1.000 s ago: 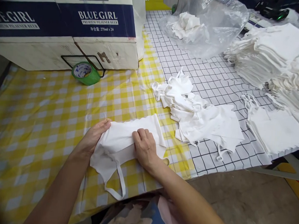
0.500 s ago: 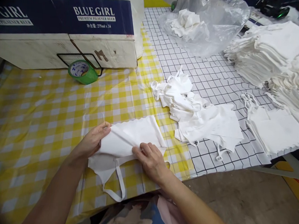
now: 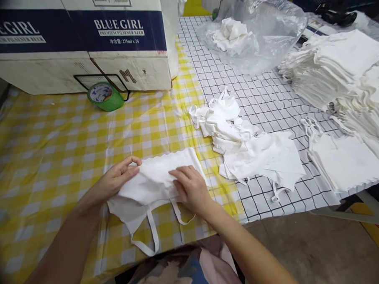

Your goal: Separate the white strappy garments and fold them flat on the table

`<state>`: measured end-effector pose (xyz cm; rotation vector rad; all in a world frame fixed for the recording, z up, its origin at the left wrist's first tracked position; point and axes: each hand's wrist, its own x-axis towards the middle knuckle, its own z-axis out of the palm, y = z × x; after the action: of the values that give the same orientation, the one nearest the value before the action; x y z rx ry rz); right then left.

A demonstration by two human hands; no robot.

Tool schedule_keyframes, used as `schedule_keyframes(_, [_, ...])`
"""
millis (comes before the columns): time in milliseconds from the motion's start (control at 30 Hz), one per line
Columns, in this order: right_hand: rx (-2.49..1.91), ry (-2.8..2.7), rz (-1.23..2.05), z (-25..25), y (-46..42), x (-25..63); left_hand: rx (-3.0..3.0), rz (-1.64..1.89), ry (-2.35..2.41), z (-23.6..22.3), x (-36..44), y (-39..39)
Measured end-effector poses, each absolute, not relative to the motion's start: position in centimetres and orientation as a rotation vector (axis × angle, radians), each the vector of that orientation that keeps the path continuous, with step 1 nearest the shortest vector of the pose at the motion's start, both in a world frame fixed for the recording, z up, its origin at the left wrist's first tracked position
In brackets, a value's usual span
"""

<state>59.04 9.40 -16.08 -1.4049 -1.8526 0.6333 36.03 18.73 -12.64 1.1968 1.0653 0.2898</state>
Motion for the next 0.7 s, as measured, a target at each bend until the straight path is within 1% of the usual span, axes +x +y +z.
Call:
schedule_keyframes(100, [-1.251, -1.856, 0.856, -14.6, 13.6, 59.2, 1.272, 0.241, 1.009, -11.1, 37.1, 19.1])
schedule_keyframes(200, [-1.037, -1.989, 1.299, -13.3, 17.5, 59.3, 1.289, 0.244, 0.958, -9.7, 37.7, 19.5])
schedule_keyframes(267, [-0.985, -2.021, 1.575, -12.8, 19.1, 59.7, 1.263, 0.279, 0.980, -9.1, 37.5, 19.7])
schedule_keyframes(300, [-0.988, -1.992, 1.662, -12.6, 19.5, 59.9, 1.242, 0.286, 1.000, -8.9, 37.2, 19.8])
schedule_keyframes(533, [-0.912, -1.482, 1.960, -13.3, 19.0, 61.6, 1.106, 0.102, 1.098, -9.4, 34.7, 19.9])
schedule_keyframes(700, [-0.904, -1.287, 2.087, -13.9, 18.0, 62.1, 1.034, 0.116, 1.043, -9.0, 35.2, 19.2])
